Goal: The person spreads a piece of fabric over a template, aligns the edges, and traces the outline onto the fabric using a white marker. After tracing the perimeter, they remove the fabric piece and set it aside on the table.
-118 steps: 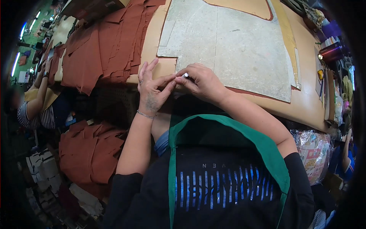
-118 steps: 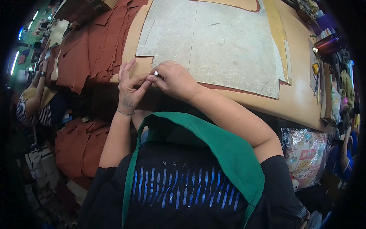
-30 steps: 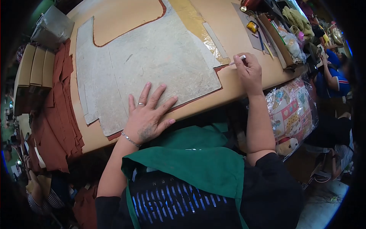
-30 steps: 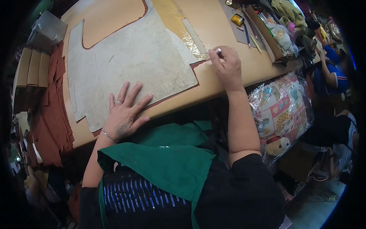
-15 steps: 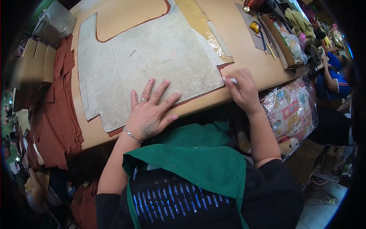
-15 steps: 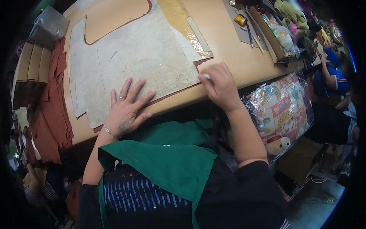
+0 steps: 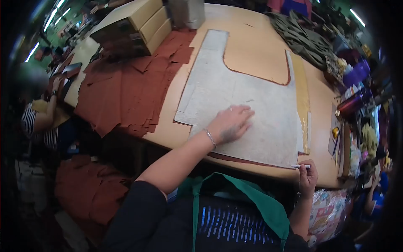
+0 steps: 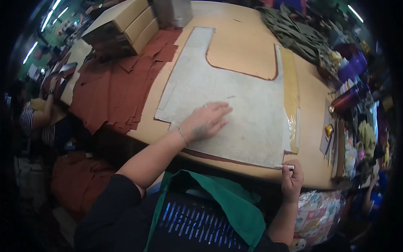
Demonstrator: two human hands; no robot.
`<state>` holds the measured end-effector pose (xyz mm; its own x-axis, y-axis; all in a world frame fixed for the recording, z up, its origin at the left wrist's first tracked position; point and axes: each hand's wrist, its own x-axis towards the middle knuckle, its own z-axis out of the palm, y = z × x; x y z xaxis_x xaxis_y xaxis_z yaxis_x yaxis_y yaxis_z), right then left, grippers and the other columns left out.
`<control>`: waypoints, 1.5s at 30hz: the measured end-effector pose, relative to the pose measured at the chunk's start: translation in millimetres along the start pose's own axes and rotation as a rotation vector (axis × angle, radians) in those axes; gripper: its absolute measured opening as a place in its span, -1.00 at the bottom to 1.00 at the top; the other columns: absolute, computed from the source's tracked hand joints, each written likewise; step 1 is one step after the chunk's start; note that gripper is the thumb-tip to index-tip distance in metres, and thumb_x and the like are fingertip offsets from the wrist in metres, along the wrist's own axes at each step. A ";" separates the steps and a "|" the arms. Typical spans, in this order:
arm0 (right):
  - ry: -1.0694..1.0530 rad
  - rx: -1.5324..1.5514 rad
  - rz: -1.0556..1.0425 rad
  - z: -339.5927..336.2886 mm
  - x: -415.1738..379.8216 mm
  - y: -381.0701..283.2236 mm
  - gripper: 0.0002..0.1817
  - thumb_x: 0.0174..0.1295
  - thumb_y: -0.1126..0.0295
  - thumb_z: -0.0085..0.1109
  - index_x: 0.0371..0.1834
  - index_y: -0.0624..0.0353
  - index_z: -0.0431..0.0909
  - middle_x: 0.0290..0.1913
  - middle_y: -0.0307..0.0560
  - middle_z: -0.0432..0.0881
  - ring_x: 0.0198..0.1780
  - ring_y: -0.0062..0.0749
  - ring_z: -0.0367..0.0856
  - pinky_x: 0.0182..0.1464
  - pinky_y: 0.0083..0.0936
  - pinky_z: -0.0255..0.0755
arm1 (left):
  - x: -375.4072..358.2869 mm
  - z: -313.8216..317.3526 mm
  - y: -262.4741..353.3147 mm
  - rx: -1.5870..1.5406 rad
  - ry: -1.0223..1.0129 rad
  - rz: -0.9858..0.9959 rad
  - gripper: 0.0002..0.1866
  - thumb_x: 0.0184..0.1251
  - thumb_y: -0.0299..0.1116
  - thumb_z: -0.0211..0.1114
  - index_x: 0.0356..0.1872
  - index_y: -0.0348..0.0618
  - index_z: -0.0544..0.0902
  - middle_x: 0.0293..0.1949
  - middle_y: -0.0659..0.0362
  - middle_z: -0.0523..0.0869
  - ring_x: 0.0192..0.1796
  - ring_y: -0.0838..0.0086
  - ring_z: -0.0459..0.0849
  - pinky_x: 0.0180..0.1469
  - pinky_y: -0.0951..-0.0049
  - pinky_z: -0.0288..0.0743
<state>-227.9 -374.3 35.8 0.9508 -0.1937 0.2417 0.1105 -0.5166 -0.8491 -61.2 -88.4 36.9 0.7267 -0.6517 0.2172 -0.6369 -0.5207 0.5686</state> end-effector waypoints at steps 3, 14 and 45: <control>-0.056 0.136 0.087 8.1 24.6 4.5 -0.84 0.27 0.37 0.01 -0.34 0.25 0.45 -0.43 -0.29 0.45 -0.37 -0.69 0.37 -0.31 -0.74 0.26 | 31.7 -11.7 -34.5 0.135 0.076 -0.160 -0.62 0.24 -0.25 0.07 0.06 -0.15 0.42 0.15 0.00 0.39 0.20 0.17 0.33 0.17 0.22 0.27; -0.224 0.236 0.264 122.1 179.1 -8.4 -0.82 0.24 0.34 0.04 -0.27 0.25 0.51 -0.39 -0.24 0.54 -0.33 -0.65 0.43 -0.24 -0.67 0.30 | 56.5 -6.1 -93.5 0.259 0.144 -0.397 -0.46 0.28 -0.07 -0.03 0.25 -0.04 0.25 0.33 0.14 0.13 0.40 0.26 -0.03 0.29 -0.16 -0.10; 0.009 -0.378 -0.300 263.2 310.2 -15.3 -0.91 -0.06 0.42 0.11 -0.50 0.17 0.44 -0.45 -0.08 0.47 -0.32 -0.20 0.49 -0.33 -0.24 0.38 | 282.9 -107.0 -286.9 0.577 0.100 -0.231 -0.59 0.06 -0.04 0.27 -0.23 -0.19 0.60 -0.33 -0.01 0.63 -0.15 0.13 0.58 0.00 0.34 0.40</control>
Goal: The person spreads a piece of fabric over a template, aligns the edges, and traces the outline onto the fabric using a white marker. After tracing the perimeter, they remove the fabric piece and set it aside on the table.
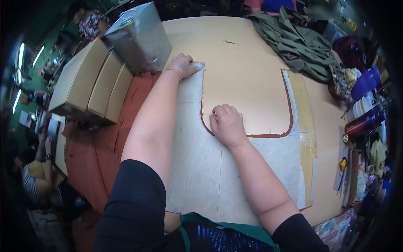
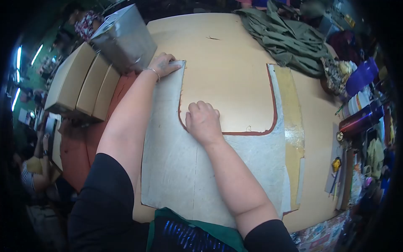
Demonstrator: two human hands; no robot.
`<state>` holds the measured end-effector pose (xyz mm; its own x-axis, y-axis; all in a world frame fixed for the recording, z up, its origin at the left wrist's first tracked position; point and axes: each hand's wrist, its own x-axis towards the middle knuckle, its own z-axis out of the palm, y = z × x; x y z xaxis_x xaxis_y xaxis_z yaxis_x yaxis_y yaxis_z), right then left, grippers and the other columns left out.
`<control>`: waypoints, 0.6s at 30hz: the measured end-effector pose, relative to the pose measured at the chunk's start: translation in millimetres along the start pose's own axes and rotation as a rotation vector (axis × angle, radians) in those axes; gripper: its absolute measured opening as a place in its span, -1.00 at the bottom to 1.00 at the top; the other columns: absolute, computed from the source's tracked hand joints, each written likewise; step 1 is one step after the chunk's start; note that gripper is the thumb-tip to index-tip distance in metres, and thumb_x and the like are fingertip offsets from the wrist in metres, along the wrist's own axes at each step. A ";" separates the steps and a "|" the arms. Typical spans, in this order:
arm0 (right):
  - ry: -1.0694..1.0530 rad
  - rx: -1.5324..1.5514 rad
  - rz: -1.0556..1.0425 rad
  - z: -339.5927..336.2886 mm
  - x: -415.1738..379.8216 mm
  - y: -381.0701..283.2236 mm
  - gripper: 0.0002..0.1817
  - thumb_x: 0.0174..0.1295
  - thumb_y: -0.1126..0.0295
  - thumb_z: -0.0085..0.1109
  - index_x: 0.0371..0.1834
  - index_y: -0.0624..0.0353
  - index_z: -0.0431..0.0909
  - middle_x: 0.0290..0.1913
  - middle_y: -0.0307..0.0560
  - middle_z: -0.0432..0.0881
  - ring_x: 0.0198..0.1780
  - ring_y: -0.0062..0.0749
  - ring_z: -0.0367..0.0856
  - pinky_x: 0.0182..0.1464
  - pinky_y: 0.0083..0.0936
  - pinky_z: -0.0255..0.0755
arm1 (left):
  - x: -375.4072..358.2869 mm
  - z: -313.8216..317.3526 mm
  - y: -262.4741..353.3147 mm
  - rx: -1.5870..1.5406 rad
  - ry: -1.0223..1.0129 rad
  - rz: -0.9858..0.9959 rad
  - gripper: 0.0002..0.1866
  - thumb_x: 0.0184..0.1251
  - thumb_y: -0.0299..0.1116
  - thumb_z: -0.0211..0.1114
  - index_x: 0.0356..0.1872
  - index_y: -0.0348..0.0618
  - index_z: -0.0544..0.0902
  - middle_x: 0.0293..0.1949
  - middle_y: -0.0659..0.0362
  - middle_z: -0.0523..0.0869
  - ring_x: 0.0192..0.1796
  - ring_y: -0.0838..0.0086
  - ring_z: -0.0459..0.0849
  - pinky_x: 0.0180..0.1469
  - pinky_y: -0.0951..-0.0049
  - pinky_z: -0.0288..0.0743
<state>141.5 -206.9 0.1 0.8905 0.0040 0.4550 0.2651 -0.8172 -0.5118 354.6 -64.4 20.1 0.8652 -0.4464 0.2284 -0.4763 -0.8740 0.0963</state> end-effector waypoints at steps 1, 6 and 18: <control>-0.002 0.008 0.009 0.1 -1.0 -0.6 -0.91 -0.06 0.42 0.11 -0.51 0.17 0.44 -0.46 -0.08 0.46 -0.32 -0.21 0.49 -0.33 -0.25 0.38 | 8.9 -2.6 -3.8 -0.051 -0.119 -0.024 -0.55 0.02 0.00 0.29 -0.22 -0.18 0.59 -0.34 0.02 0.63 -0.16 0.18 0.58 -0.01 0.37 0.39; 0.009 0.010 0.035 -1.1 -0.4 -1.0 -0.94 -0.05 0.44 0.08 -0.57 0.16 0.46 -0.48 -0.11 0.46 -0.34 -0.26 0.50 -0.34 -0.27 0.38 | 49.3 -25.8 -10.3 -0.277 -0.628 -0.171 -0.55 -0.10 0.04 0.38 -0.31 -0.09 0.59 -0.45 0.26 0.57 -0.32 0.53 0.50 -0.19 0.54 0.32; -0.075 0.029 0.090 0.4 -0.9 0.2 -0.92 -0.01 0.41 0.13 -0.51 0.15 0.48 -0.44 -0.16 0.43 -0.29 -0.30 0.46 -0.29 -0.29 0.32 | 64.6 -27.7 -14.9 -0.696 -0.691 -0.164 -0.64 -0.16 -0.39 0.43 -0.25 -0.11 0.57 -0.40 0.35 0.54 -0.31 0.60 0.46 -0.15 0.60 0.30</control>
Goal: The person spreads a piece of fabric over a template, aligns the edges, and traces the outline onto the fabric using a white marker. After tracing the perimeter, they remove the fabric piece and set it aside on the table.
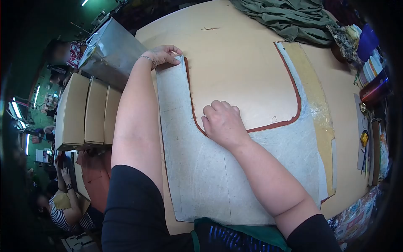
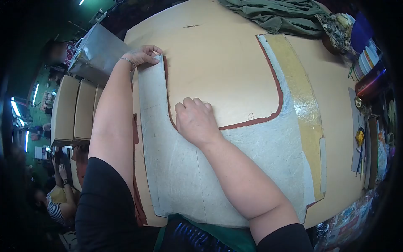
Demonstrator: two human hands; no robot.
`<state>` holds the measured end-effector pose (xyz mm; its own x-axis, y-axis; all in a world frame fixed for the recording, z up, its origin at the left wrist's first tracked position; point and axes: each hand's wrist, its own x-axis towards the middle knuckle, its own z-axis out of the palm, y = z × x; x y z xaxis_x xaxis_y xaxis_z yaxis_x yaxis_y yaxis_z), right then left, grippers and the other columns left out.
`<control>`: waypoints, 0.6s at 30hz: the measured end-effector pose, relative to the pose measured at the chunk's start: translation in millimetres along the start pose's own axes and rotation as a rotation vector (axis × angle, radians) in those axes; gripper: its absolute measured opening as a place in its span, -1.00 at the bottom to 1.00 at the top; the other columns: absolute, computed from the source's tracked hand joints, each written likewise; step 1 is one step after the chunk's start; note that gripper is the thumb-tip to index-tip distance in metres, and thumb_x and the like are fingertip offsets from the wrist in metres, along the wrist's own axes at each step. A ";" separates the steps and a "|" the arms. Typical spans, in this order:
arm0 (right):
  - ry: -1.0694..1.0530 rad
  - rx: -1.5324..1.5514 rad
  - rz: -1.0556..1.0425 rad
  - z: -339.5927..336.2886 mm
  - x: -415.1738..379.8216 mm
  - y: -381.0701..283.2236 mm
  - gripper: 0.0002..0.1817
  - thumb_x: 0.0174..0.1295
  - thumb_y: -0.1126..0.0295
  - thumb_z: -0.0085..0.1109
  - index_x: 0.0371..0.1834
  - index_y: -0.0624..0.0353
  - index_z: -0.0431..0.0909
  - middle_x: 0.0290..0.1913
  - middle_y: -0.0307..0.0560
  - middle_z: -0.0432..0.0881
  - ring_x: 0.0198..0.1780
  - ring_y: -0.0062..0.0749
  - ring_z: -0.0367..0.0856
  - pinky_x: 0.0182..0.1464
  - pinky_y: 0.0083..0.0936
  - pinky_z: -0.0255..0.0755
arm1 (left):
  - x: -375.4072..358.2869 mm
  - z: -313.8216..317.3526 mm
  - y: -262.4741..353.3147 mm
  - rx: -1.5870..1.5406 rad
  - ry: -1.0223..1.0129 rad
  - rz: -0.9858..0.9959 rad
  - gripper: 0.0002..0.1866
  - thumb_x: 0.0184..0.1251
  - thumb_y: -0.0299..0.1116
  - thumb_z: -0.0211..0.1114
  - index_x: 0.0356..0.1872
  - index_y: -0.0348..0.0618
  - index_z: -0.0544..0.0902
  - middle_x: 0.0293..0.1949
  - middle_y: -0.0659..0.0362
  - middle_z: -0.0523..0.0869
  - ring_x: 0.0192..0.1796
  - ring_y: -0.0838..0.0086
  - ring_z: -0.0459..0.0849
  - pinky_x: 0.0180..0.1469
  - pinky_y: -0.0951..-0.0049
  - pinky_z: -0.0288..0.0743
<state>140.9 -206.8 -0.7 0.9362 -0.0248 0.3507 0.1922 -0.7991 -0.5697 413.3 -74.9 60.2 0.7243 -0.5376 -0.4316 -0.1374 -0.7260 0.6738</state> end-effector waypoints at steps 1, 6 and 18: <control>-0.006 0.000 0.005 -0.2 -0.2 0.2 -0.92 -0.01 0.41 0.13 -0.51 0.15 0.48 -0.44 -0.16 0.43 -0.29 -0.30 0.46 -0.29 -0.30 0.31 | 4.7 0.6 -3.4 -0.018 -0.018 -0.001 -0.65 -0.16 -0.43 0.42 -0.24 -0.11 0.57 -0.39 0.36 0.54 -0.30 0.61 0.47 -0.14 0.61 0.30; -0.013 -0.001 0.001 0.2 0.1 0.2 -0.92 0.00 0.40 0.12 -0.51 0.15 0.48 -0.45 -0.16 0.43 -0.30 -0.30 0.46 -0.29 -0.30 0.31 | 15.5 9.2 -12.0 0.161 0.043 0.023 -0.69 -0.09 -0.47 0.39 -0.22 -0.12 0.59 -0.37 0.35 0.58 -0.29 0.63 0.48 -0.13 0.65 0.31; -0.023 0.002 0.007 -2.0 0.5 -2.1 -0.92 0.00 0.43 0.00 -0.50 0.16 0.49 -0.45 -0.12 0.49 -0.31 -0.27 0.49 -0.23 -0.26 0.34 | 11.9 13.2 -8.9 0.466 0.156 0.025 -0.83 0.18 -0.24 0.22 -0.32 -0.09 0.59 -0.39 0.29 0.61 -0.30 0.59 0.50 -0.18 0.54 0.36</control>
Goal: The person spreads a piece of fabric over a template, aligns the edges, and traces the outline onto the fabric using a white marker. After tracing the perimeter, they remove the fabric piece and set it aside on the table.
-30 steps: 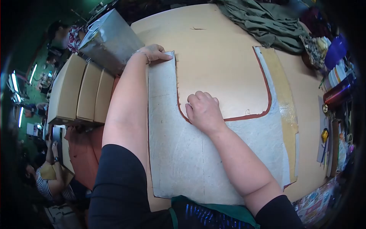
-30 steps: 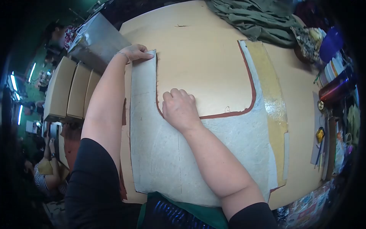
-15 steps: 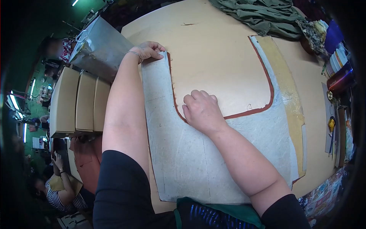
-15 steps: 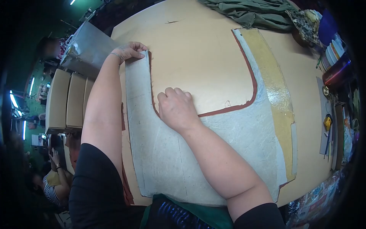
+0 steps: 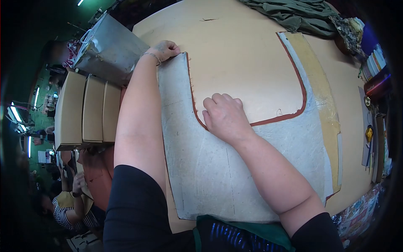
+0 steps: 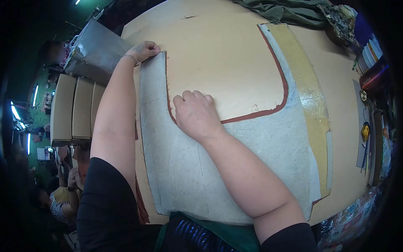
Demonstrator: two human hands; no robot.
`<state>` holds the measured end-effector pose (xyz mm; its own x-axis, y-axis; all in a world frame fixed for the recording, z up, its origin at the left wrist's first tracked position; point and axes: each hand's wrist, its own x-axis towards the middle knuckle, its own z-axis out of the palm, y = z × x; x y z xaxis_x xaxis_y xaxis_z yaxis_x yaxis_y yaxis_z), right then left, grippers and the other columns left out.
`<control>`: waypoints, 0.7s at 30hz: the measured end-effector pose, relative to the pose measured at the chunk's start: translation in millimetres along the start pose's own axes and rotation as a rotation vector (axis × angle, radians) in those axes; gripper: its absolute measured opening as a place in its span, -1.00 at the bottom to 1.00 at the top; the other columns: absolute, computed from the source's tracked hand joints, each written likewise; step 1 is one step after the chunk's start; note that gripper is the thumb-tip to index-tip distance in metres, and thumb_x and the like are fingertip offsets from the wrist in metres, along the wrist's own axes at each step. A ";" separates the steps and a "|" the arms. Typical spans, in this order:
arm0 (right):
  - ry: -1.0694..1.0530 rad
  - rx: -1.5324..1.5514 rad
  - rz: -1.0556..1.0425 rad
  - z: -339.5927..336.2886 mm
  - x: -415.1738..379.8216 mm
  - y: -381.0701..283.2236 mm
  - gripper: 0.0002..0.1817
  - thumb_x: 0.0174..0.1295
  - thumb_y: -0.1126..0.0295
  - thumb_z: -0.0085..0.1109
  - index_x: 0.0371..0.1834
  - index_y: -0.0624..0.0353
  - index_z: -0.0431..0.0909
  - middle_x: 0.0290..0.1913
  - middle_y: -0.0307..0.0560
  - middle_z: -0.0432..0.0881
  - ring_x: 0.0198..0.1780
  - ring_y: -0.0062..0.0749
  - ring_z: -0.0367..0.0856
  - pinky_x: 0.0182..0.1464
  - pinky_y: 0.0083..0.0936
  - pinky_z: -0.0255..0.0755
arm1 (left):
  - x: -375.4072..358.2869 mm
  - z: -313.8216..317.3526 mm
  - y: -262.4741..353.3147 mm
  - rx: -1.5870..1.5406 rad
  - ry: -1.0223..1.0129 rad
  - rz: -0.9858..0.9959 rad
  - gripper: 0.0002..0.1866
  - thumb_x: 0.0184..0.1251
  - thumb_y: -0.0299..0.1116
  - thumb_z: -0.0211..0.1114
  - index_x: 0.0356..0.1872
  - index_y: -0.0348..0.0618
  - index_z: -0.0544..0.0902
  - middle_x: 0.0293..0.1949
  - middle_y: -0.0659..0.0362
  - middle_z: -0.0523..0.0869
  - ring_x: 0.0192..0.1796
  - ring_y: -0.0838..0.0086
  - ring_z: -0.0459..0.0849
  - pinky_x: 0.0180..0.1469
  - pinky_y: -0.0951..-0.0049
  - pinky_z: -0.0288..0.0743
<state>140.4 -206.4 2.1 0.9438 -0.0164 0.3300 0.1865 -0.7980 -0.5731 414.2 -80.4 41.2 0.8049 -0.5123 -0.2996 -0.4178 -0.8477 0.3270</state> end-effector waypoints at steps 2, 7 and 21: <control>-0.001 -0.001 -0.001 -0.3 0.4 -0.3 -0.92 0.01 0.43 -0.01 -0.50 0.16 0.49 -0.45 -0.12 0.49 -0.30 -0.27 0.49 -0.22 -0.26 0.33 | -2.8 -2.2 8.5 0.156 -0.005 -0.011 -0.81 0.22 -0.20 0.17 -0.30 -0.09 0.58 -0.39 0.27 0.61 -0.30 0.56 0.52 -0.17 0.50 0.38; -0.007 -0.007 0.000 -0.2 -0.1 0.1 -0.92 0.01 0.44 -0.01 -0.49 0.16 0.49 -0.45 -0.12 0.49 -0.31 -0.27 0.49 -0.23 -0.27 0.33 | -1.7 -2.7 14.7 0.284 -0.007 0.020 -0.81 0.23 -0.21 0.14 -0.28 -0.08 0.56 -0.38 0.25 0.61 -0.31 0.54 0.51 -0.19 0.47 0.38; 0.027 -0.012 -0.005 1.3 0.2 0.2 -0.92 -0.01 0.46 -0.02 -0.53 0.17 0.49 -0.49 -0.12 0.49 -0.34 -0.28 0.49 -0.26 -0.27 0.33 | -2.1 0.2 7.6 0.212 0.029 0.027 -0.83 0.22 -0.24 0.12 -0.31 -0.07 0.58 -0.35 0.20 0.63 -0.26 0.44 0.54 -0.15 0.45 0.39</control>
<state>140.9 -205.7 1.2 0.9352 -0.0281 0.3531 0.1882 -0.8051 -0.5625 409.3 -85.9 44.2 0.8027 -0.5334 -0.2667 -0.5159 -0.8454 0.1380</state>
